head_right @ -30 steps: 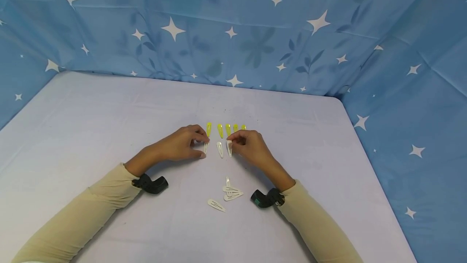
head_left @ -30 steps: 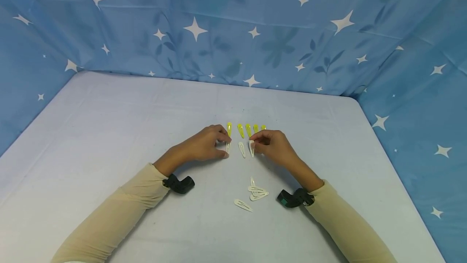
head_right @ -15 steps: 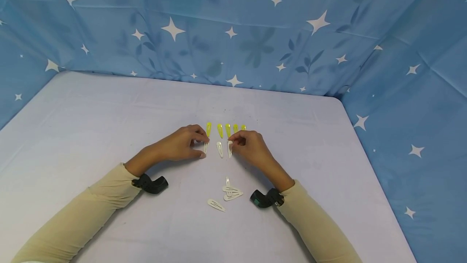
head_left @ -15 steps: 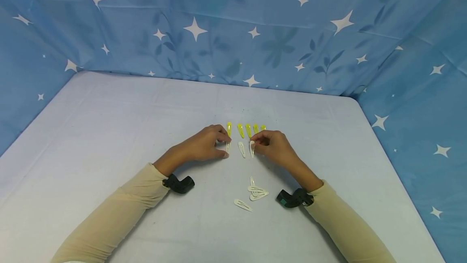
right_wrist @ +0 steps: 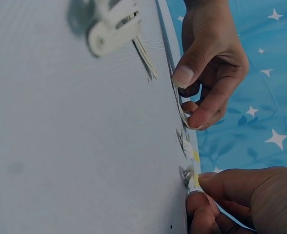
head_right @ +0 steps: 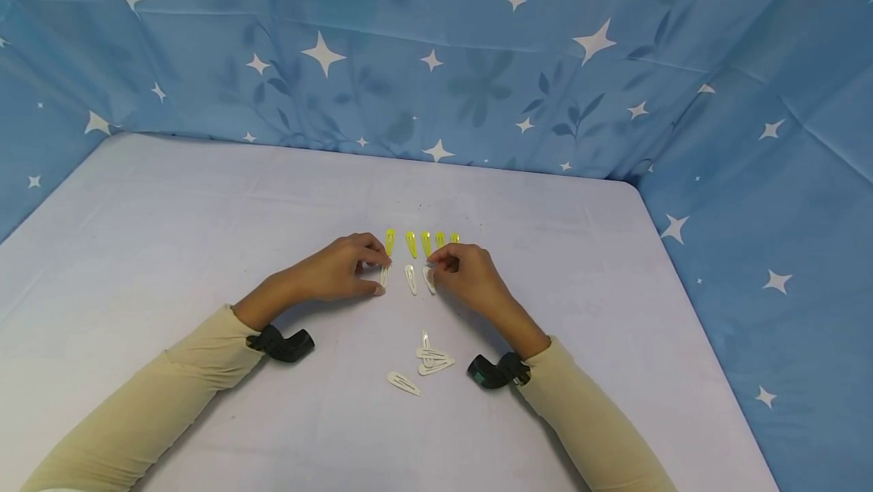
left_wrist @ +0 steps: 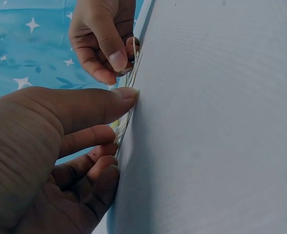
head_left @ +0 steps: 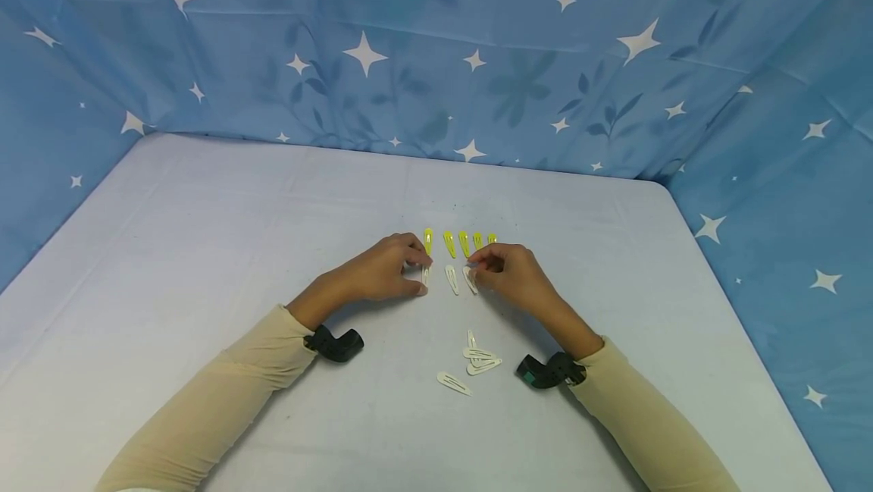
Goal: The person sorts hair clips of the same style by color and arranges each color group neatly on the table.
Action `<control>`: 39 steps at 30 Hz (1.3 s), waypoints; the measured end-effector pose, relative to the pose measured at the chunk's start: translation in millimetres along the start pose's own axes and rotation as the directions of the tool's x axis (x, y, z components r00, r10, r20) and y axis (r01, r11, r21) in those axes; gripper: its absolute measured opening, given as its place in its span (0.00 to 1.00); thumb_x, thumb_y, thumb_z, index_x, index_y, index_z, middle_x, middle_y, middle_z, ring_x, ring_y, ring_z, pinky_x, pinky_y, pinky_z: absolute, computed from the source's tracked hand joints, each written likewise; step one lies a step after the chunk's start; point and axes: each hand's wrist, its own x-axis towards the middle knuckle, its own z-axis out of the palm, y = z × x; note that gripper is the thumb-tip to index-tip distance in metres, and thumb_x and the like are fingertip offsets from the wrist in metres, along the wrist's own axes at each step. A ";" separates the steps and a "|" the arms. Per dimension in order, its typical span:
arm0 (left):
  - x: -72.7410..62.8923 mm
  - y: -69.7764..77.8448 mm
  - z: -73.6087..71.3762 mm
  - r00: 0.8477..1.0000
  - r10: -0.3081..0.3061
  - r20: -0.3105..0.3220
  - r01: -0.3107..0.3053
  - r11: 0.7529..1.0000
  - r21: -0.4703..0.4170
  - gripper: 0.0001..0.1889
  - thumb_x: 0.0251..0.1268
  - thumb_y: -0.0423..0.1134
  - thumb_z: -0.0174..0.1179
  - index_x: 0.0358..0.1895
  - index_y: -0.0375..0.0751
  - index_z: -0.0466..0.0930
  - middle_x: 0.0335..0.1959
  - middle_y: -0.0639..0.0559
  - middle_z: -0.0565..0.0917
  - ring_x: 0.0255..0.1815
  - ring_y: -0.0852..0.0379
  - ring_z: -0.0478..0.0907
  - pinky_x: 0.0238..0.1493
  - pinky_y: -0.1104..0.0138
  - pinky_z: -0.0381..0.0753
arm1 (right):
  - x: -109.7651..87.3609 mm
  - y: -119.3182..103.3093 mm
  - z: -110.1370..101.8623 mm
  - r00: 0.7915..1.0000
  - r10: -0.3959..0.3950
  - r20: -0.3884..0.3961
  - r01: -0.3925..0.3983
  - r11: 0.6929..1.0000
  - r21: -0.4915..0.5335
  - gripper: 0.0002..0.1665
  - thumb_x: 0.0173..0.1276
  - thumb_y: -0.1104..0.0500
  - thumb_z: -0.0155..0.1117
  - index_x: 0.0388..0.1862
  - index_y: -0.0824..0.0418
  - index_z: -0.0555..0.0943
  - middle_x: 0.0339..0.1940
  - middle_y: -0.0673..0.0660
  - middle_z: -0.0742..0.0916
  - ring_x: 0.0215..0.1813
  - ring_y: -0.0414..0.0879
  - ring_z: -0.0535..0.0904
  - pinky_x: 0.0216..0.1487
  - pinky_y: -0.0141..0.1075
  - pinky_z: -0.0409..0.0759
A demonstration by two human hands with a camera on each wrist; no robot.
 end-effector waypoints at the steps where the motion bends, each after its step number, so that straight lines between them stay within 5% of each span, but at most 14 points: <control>1: 0.2 -0.2 0.2 1.000 0.001 -0.001 -0.001 1.000 0.002 0.21 0.55 0.37 0.72 0.53 0.35 0.83 0.48 0.50 0.76 0.47 0.56 0.72 0.47 0.66 0.74 | -0.1 -0.4 -0.1 1.000 0.000 0.000 0.000 1.000 0.002 0.09 0.60 0.69 0.67 0.40 0.64 0.85 0.30 0.53 0.84 0.32 0.45 0.78 0.35 0.36 0.77; 20: -0.2 0.7 2.8 1.000 0.011 -0.008 -0.010 1.000 0.012 0.21 0.55 0.36 0.72 0.52 0.35 0.84 0.48 0.50 0.76 0.46 0.56 0.72 0.46 0.66 0.74 | -8.6 -0.3 -5.2 0.999 -0.030 0.028 0.030 0.999 0.015 0.08 0.62 0.68 0.65 0.41 0.64 0.85 0.28 0.52 0.83 0.30 0.45 0.77 0.29 0.34 0.76; 39: -0.2 0.3 3.9 1.000 0.006 -0.010 -0.005 0.999 0.033 0.21 0.56 0.36 0.71 0.53 0.35 0.83 0.50 0.50 0.76 0.48 0.56 0.73 0.48 0.65 0.74 | -48.2 -2.0 -11.0 0.967 -0.163 0.196 0.142 0.983 0.119 0.10 0.63 0.68 0.67 0.44 0.63 0.86 0.31 0.50 0.84 0.31 0.44 0.78 0.31 0.32 0.77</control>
